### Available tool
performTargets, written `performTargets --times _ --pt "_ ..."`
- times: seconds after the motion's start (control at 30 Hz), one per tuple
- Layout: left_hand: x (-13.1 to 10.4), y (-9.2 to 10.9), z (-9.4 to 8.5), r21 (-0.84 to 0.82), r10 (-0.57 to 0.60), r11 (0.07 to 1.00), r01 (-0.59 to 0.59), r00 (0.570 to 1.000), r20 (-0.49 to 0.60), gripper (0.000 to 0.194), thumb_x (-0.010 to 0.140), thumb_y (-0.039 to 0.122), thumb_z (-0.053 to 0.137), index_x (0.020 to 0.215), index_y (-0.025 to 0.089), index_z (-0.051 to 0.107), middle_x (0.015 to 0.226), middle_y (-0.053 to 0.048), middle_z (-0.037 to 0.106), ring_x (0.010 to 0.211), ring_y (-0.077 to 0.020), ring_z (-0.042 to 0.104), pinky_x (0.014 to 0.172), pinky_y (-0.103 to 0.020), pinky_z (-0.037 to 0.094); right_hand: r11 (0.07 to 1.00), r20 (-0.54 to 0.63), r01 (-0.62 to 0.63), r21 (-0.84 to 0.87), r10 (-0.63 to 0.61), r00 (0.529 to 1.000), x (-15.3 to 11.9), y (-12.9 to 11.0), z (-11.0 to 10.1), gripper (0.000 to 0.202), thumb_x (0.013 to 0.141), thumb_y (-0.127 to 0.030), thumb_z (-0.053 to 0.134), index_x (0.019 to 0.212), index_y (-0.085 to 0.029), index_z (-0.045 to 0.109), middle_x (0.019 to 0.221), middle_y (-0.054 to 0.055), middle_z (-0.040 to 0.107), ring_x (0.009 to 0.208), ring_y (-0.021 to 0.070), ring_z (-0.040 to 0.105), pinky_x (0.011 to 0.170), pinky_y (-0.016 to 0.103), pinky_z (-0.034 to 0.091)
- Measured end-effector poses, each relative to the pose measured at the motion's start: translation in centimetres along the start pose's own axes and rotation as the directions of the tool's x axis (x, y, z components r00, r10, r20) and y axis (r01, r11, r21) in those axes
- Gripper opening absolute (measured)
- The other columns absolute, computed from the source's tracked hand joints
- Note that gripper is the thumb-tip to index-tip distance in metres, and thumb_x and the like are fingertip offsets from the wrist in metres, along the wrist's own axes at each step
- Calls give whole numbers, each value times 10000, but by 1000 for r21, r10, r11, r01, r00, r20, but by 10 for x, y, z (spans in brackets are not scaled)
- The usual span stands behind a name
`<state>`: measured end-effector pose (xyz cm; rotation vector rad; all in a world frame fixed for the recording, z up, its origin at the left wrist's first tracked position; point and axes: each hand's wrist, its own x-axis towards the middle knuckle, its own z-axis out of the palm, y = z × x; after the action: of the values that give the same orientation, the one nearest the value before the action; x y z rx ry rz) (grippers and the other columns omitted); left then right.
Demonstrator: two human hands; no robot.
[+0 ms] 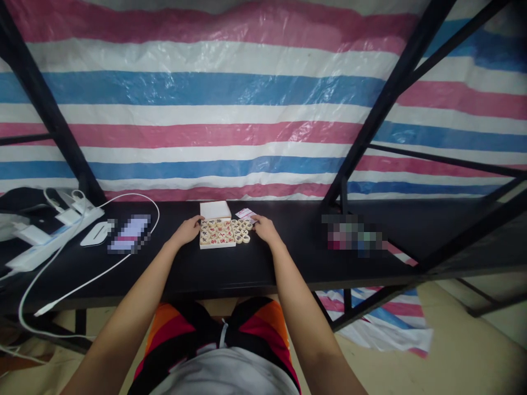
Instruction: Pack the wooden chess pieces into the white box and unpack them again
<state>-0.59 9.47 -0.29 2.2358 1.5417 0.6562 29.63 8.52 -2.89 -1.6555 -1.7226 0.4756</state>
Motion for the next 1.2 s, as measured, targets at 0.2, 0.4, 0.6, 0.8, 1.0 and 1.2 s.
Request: performTargets --times 0.2,0.4,0.6,0.8,1.0,1.2 --pt "1 -3 2 2 -7 1000 7 1000 -5 411 790 153 409 1166 176 575 808 -37 661 707 -157 592 687 -241 413 1000 8 19 -5 -19 1000 -3 -4 1 447 734 -61 428 1104 -188 644 1023 54 680 980 175 616 946 280 414" --pt "2 -5 3 8 -16 1000 16 1000 -6 426 786 145 410 1180 185 569 826 -35 672 735 -164 605 707 -245 422 999 -2 29 -13 -29 1000 -3 -4 2 365 766 -99 448 1039 -197 669 990 55 687 948 172 626 912 279 433" --pt "2 -4 2 2 -12 1000 12 1000 -16 414 787 144 411 1163 180 579 835 -37 674 742 -157 608 713 -234 420 998 3 19 -63 -19 1000 -2 -4 3 365 770 -101 444 1040 -191 672 978 71 692 992 194 620 923 285 424" --pt "2 -4 2 -2 -6 1000 6 1000 -6 421 795 146 402 1179 189 569 839 -39 667 753 -166 601 719 -249 414 997 5 41 -61 -41 999 -3 -6 3 469 750 -77 460 1178 -203 603 1139 81 642 1103 226 568 967 327 404" --pt "2 -3 2 -10 -16 1000 16 1000 0 430 790 144 407 1186 181 569 838 -44 666 768 -173 607 729 -254 422 998 25 42 -43 -41 999 -3 -6 4 480 752 -68 449 1198 -187 585 1163 86 629 1123 225 554 994 345 388" --pt "2 -3 2 7 -10 1000 10 1000 -3 427 791 140 408 1183 183 572 851 -42 673 750 -162 607 715 -240 418 994 8 80 -70 -80 997 -3 -8 4 494 735 -37 422 1170 -187 604 1190 71 612 1139 204 539 1027 331 360"
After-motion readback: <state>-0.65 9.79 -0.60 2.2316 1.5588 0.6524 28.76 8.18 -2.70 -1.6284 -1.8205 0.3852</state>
